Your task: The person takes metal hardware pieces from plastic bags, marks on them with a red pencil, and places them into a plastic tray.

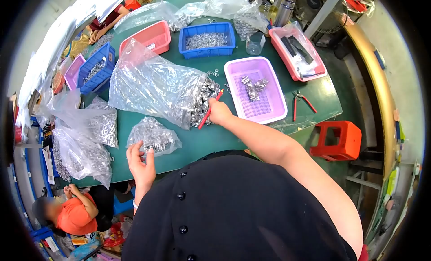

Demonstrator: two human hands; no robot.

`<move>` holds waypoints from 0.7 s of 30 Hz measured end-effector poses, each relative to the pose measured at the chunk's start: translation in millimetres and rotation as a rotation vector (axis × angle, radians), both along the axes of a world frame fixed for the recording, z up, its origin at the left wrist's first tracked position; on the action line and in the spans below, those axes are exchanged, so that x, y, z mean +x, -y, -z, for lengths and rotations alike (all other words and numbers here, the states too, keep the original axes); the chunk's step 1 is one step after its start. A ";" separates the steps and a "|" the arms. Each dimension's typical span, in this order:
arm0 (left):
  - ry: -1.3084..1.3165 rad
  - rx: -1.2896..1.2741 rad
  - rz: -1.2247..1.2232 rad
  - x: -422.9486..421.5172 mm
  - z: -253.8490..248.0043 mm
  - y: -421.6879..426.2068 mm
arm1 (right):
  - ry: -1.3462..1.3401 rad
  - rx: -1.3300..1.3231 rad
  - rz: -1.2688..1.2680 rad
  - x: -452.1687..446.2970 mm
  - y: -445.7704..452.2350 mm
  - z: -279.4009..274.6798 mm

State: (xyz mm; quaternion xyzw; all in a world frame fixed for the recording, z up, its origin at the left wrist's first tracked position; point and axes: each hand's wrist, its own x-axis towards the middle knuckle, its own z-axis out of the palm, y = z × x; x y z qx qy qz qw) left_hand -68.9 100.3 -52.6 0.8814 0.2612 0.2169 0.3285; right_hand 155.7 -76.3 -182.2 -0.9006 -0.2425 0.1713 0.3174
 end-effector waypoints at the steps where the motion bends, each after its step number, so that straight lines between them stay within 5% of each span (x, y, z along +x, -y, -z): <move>1: 0.013 -0.033 0.019 1.6 1.2 3.6 | -0.005 0.006 -0.001 0.1 0.3 -4.9; 4: 0.057 -0.127 0.084 5.6 7.4 15.1 | 0.081 0.059 0.034 -0.2 5.7 -26.3; 13: 0.101 -1.052 0.260 54.6 -10.3 52.2 | -0.089 0.477 -0.279 -16.1 44.3 -158.9; 21: 0.242 -1.271 0.486 74.9 -49.8 69.9 | -0.124 0.691 -0.332 -28.4 66.1 -203.8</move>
